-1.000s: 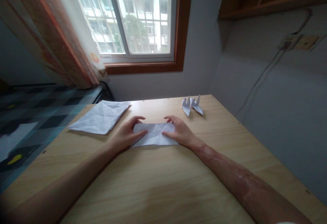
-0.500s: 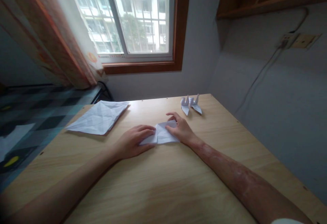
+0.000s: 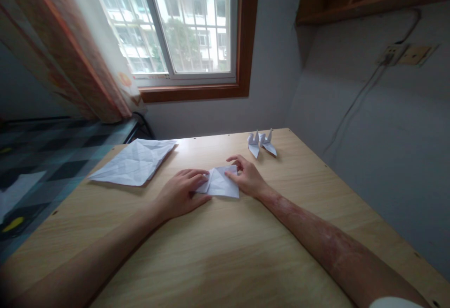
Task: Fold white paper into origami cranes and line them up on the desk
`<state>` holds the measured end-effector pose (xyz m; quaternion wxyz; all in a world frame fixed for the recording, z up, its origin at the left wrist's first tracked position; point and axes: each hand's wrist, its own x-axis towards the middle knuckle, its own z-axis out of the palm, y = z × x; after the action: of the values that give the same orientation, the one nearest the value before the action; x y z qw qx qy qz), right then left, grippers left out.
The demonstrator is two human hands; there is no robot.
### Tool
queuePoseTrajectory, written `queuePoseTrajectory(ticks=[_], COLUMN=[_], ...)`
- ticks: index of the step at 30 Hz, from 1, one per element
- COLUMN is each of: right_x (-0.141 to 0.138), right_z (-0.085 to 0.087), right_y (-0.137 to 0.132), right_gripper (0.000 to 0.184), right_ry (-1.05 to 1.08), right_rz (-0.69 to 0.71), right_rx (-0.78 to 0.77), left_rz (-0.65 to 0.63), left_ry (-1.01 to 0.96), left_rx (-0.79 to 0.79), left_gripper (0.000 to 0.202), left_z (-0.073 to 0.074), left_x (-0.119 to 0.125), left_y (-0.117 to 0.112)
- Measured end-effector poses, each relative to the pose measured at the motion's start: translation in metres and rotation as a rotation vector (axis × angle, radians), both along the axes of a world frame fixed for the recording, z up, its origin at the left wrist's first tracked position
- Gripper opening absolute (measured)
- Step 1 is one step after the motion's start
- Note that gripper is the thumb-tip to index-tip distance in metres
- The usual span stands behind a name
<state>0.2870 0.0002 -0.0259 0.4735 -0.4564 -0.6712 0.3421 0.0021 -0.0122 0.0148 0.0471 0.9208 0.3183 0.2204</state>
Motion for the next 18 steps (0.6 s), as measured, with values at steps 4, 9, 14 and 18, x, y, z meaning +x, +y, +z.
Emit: queuePoseTrajectory(ticks=[4,9,14,18], right_x=[-0.001,-0.001,0.000,0.002], right_z=[0.004,0.005,0.009,0.013], right_y=[-0.003,-0.002,-0.004,-0.008], right_gripper=[0.043,0.045,0.045,0.045], right_ry=[0.113,0.307,0.372,0.315], right_rz=[0.037,0.080,0.147,0.137], right_rx=[-0.074,-0.129,-0.153,-0.104], left_rz=[0.054,0.046,0.051,0.063], left_ry=[-0.063,-0.046,0.026,-0.083], left_rx=[-0.025,-0.005,0.049,0.062], left_gripper=[0.041,0.059,0.029,0.025], left_z=[0.000,0.001,0.003,0.002], left_x=[0.000,0.002,0.002,0.000], left_y=[0.000,-0.002,-0.004,-0.006])
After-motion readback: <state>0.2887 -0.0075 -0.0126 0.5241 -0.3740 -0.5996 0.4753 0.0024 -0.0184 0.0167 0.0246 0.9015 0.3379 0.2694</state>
